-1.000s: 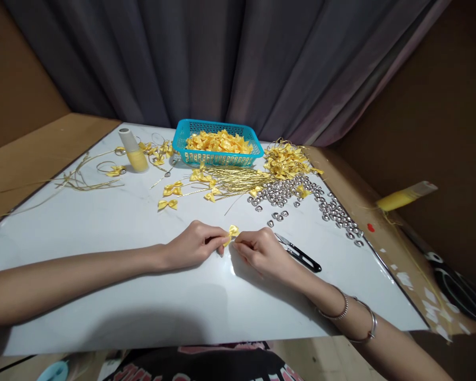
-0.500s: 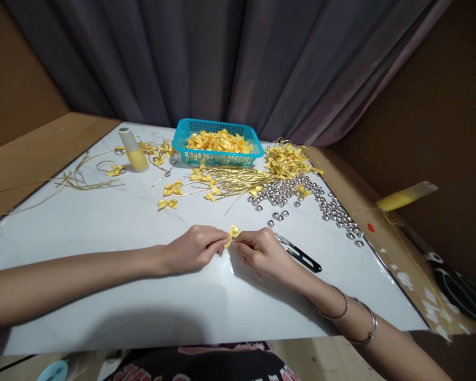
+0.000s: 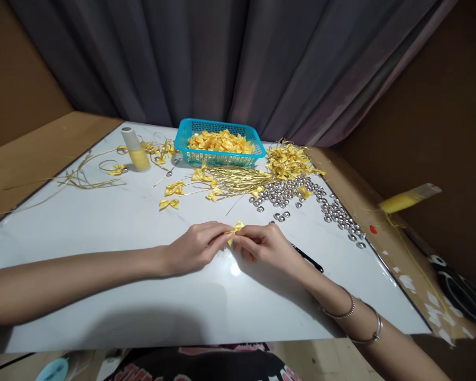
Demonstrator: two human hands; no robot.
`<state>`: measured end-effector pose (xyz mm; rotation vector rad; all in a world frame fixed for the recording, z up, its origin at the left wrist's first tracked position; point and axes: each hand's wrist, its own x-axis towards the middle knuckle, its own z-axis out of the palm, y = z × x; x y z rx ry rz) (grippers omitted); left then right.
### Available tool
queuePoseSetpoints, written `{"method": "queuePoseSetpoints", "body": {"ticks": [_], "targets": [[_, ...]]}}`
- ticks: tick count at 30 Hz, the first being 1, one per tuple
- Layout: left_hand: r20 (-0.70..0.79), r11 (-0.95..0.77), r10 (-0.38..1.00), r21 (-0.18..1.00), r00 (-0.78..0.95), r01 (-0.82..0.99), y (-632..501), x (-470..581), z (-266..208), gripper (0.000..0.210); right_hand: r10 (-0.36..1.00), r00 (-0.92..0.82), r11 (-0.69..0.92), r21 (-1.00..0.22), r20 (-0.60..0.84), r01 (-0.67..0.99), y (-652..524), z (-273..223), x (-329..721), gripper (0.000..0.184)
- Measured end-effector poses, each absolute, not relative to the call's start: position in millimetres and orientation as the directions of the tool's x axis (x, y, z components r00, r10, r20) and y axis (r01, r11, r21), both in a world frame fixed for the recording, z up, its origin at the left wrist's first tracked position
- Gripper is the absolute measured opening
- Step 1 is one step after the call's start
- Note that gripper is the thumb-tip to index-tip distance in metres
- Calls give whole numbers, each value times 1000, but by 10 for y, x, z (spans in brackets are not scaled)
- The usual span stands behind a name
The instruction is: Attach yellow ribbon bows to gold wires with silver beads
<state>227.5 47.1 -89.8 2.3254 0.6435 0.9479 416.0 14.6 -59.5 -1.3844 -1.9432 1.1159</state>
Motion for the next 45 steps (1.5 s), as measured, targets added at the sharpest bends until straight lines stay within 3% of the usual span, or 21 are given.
{"method": "queuePoseSetpoints", "body": {"ticks": [6, 22, 29, 38, 45], "targets": [[443, -659, 664, 727, 603, 191, 483, 2259, -881, 21, 939, -337, 248, -817, 71, 520, 144, -584, 4171, 25], [557, -738, 569, 670, 605, 78, 492, 2254, -837, 22, 954, -291, 237, -791, 78, 565, 162, -609, 4184, 21], [452, -628, 645, 773, 616, 90, 505, 2260, -845, 20, 927, -349, 320, -776, 137, 544, 138, -634, 4152, 19], [284, -420, 794, 896, 538, 146, 514, 2296, -790, 16, 963, -254, 213, -839, 93, 501, 133, -647, 4122, 20], [215, -355, 804, 921, 554, 158, 538, 2309, -796, 16, 972, -215, 191, -840, 90, 509, 131, -660, 4097, 18]]}}
